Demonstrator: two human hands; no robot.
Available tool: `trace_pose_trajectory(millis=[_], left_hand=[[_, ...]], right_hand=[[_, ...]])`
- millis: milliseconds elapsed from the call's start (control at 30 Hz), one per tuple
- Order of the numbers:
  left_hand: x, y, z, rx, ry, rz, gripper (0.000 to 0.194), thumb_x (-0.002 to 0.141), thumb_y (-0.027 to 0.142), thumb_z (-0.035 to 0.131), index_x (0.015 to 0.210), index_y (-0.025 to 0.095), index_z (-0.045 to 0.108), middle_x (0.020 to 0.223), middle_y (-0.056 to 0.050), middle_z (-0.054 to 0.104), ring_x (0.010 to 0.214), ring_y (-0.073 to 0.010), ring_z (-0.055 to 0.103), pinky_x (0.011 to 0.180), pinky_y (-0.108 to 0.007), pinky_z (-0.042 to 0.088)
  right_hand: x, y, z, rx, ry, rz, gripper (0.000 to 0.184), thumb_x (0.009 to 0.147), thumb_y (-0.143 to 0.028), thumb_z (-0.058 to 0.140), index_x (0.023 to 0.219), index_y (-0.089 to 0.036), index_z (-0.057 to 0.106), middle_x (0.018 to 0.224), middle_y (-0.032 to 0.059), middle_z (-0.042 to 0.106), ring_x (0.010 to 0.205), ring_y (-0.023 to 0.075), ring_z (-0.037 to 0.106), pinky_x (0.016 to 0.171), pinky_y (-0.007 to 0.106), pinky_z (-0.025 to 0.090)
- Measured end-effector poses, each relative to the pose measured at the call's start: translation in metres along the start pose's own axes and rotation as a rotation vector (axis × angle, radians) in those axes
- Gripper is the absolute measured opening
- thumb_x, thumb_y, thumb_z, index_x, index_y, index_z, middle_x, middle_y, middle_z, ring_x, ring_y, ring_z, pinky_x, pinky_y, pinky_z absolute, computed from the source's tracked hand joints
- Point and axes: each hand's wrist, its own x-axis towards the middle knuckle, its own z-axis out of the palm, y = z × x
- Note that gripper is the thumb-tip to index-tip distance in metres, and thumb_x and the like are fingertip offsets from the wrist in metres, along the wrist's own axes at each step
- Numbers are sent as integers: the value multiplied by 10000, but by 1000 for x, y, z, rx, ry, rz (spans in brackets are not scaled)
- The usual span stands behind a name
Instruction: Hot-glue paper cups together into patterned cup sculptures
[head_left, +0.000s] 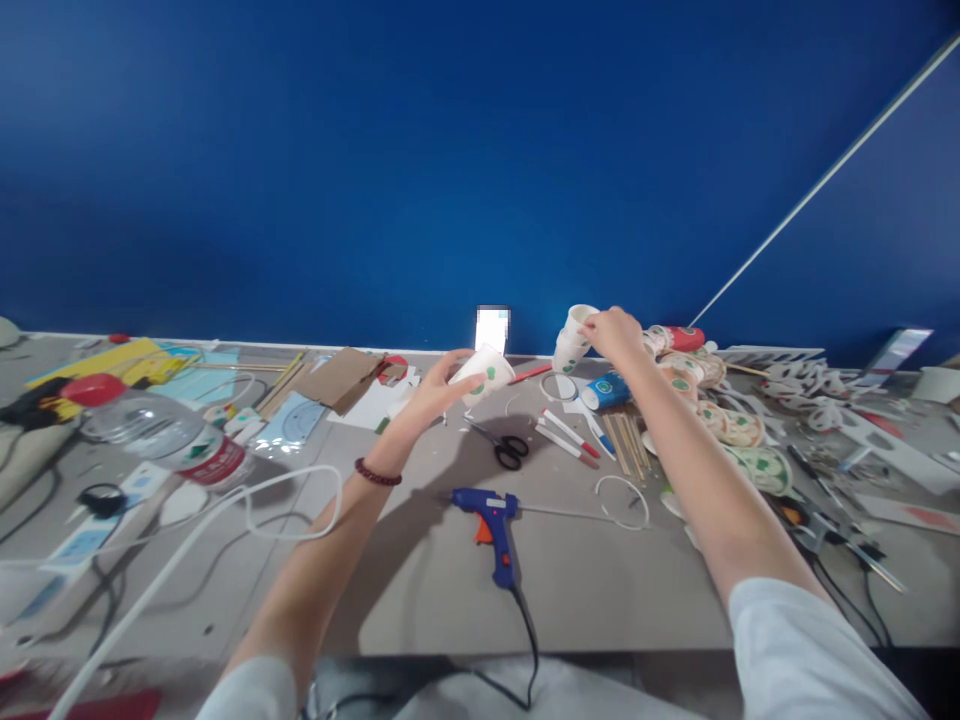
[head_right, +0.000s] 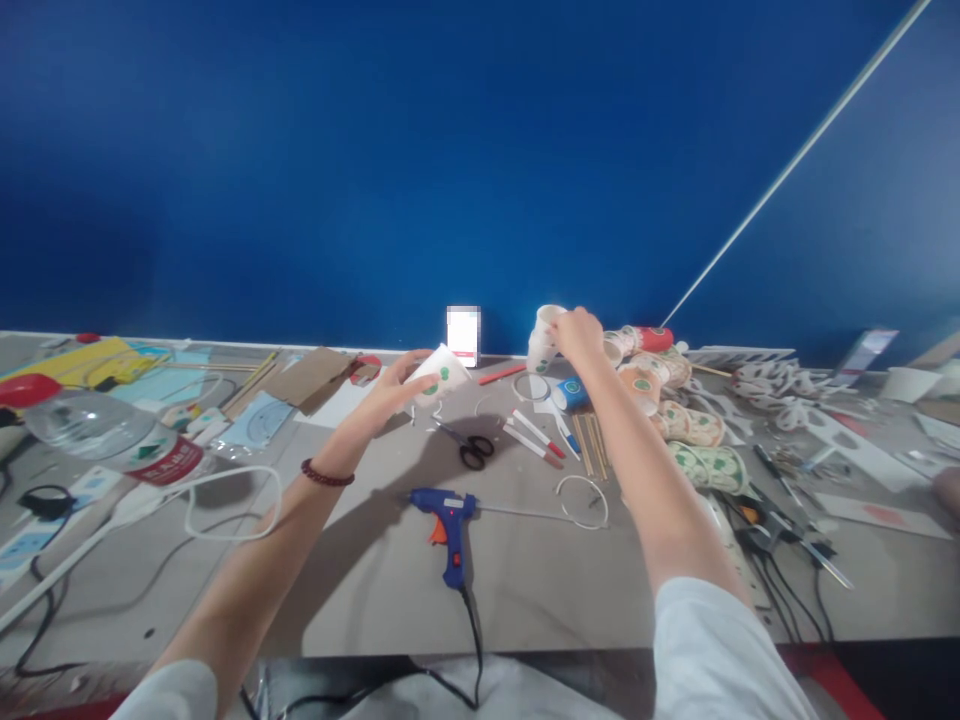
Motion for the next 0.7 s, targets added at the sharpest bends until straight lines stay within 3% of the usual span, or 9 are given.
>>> trace_pose_trajectory(millis=[133,233,300,400,533,700], left_hand=[[1,-3,1,-19,-12,-12,635,770,426,703,1353,261,512,1150,-93,674,915,-227,658,718,-309,508],[2,-5,1,-29,-64,18,664,773,379,701,1395,287,488,1253,-95,637,1026,-243,642,808,-330,512],[1,-5,-1,-14,-107,67,669,770,350,702,1402,294,490,1293,-96,612,1061,-247,630,837,-332,514],[-1,-2,-4,41,-189,138,696,769,332,705,1423,308,468,1325,-94,581,1068,-252,625,845,-328,522],[-6,5,-6,132,-296,238,716,772,305,706,1440,326,446,1446,-76,490,1163,-281,578,906,-332,505],[-10,11,-5,176,-282,256,681,701,292,755,1347,279,538,1428,-81,492,1182,-314,544,907,-344,502]], right_hand=[[-17,-16,-14,146,291,-27,301,924,-302,487,986,-133,729,1119,171,685,1187,309,497,1003,411,358],[-35,-32,-18,509,457,-5,241,861,-324,558,858,-143,717,982,134,715,1011,268,597,914,365,424],[-50,-43,-18,776,389,11,278,830,-417,593,810,-161,702,786,70,694,773,219,620,723,316,459],[-74,-58,-18,1065,282,43,330,786,-498,628,796,-173,685,615,-5,595,553,141,510,527,255,367],[-99,-75,-19,1227,142,116,352,713,-524,687,745,-173,676,533,-35,510,469,96,383,455,240,269],[-111,-84,-21,1239,10,81,362,709,-530,698,749,-171,687,547,-30,519,480,96,385,457,244,263]])
